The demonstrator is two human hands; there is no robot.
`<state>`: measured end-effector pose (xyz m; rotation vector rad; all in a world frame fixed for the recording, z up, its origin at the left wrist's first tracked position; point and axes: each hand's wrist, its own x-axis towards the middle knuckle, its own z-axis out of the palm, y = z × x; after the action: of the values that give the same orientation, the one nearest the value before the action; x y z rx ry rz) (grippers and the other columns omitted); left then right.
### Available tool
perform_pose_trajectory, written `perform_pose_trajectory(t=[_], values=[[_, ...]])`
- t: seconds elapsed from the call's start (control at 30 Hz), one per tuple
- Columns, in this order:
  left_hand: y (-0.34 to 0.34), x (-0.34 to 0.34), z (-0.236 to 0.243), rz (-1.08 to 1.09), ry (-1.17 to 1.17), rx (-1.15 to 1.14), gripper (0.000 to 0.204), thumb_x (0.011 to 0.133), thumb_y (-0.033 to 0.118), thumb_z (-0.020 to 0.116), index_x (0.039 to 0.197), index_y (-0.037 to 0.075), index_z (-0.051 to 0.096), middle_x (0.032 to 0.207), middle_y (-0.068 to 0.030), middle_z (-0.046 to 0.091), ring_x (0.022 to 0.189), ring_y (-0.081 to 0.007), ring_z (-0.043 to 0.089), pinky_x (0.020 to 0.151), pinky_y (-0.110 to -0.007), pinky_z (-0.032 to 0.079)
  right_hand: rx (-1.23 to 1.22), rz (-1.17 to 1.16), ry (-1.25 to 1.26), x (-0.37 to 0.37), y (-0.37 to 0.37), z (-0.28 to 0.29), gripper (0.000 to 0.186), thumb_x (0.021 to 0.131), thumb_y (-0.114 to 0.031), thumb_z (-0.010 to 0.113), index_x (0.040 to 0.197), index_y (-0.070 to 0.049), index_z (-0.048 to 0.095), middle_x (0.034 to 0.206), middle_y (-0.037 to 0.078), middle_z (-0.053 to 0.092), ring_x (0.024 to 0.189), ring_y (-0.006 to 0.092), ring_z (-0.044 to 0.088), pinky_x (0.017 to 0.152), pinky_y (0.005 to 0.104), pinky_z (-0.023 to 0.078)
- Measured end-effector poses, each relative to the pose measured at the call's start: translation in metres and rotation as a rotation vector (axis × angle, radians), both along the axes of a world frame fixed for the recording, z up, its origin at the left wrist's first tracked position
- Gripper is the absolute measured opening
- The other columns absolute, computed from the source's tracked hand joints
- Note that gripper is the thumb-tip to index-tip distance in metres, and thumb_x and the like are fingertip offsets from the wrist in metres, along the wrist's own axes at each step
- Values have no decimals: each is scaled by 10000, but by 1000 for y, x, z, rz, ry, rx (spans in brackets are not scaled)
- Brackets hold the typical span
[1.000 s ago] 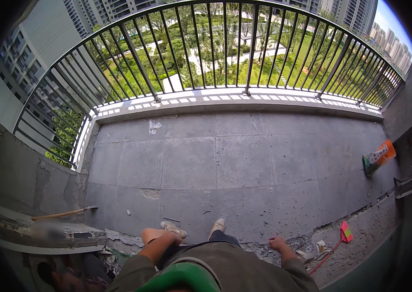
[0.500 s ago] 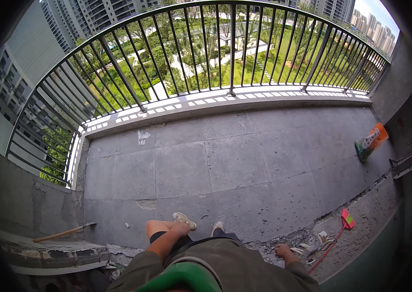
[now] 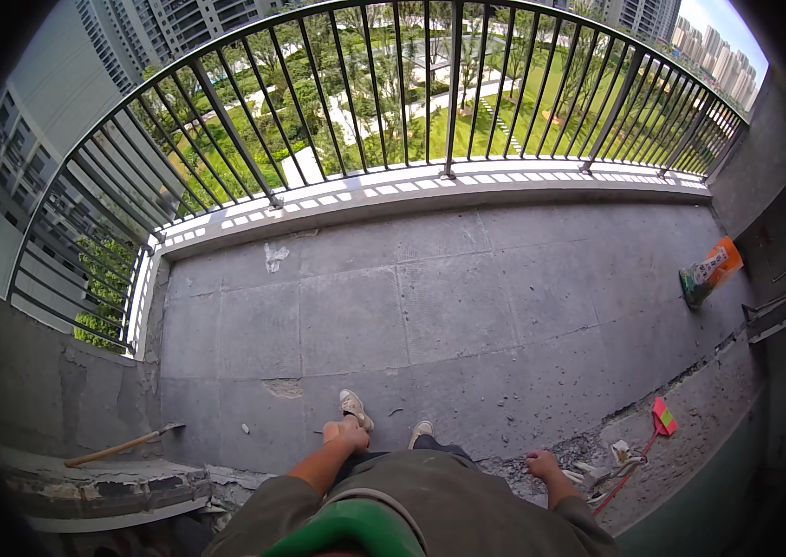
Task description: Preparing a concrete floor channel and installing electrical components using an angle grinder and a hammer.
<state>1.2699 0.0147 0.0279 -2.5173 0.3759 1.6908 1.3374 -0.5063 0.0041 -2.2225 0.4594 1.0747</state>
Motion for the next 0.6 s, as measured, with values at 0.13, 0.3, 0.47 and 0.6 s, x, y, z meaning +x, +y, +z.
perform_pose_trajectory(t=[0.13, 0.3, 0.47, 0.6], values=[[2, 13, 20, 484, -2, -114, 415, 785, 268, 557, 1193, 193, 580, 1331, -61, 467, 1288, -296, 340, 998, -578, 241, -72, 237, -67, -14, 12, 24, 279, 758, -134, 543, 981, -8, 654, 774, 127, 670, 643, 190, 658, 598, 323, 528], [2, 26, -52, 253, 124, -205, 482, 797, 255, 523, 1276, 205, 507, 1376, -65, 417, 1332, -294, 266, 1012, -585, 195, -158, 268, 87, -14, 22, 60, 252, 773, -142, 563, 979, -34, 658, 770, 120, 670, 672, 188, 662, 629, 329, 524], [1, 35, -121, 420, 162, -112, 471, 796, 291, 506, 1260, 213, 528, 1351, -93, 446, 1315, -270, 317, 1021, -590, 147, -253, 89, -17, -5, 23, 70, 258, 769, -168, 582, 988, -50, 651, 782, 117, 668, 661, 187, 659, 648, 315, 518], [13, 45, -119, 308, 132, -173, 417, 801, 229, 539, 1217, 216, 564, 1325, -94, 474, 1254, -330, 402, 966, -625, 259, -281, 233, -45, 2, 28, 69, 252, 768, -151, 574, 984, -49, 653, 781, 115, 668, 645, 187, 655, 655, 311, 520]])
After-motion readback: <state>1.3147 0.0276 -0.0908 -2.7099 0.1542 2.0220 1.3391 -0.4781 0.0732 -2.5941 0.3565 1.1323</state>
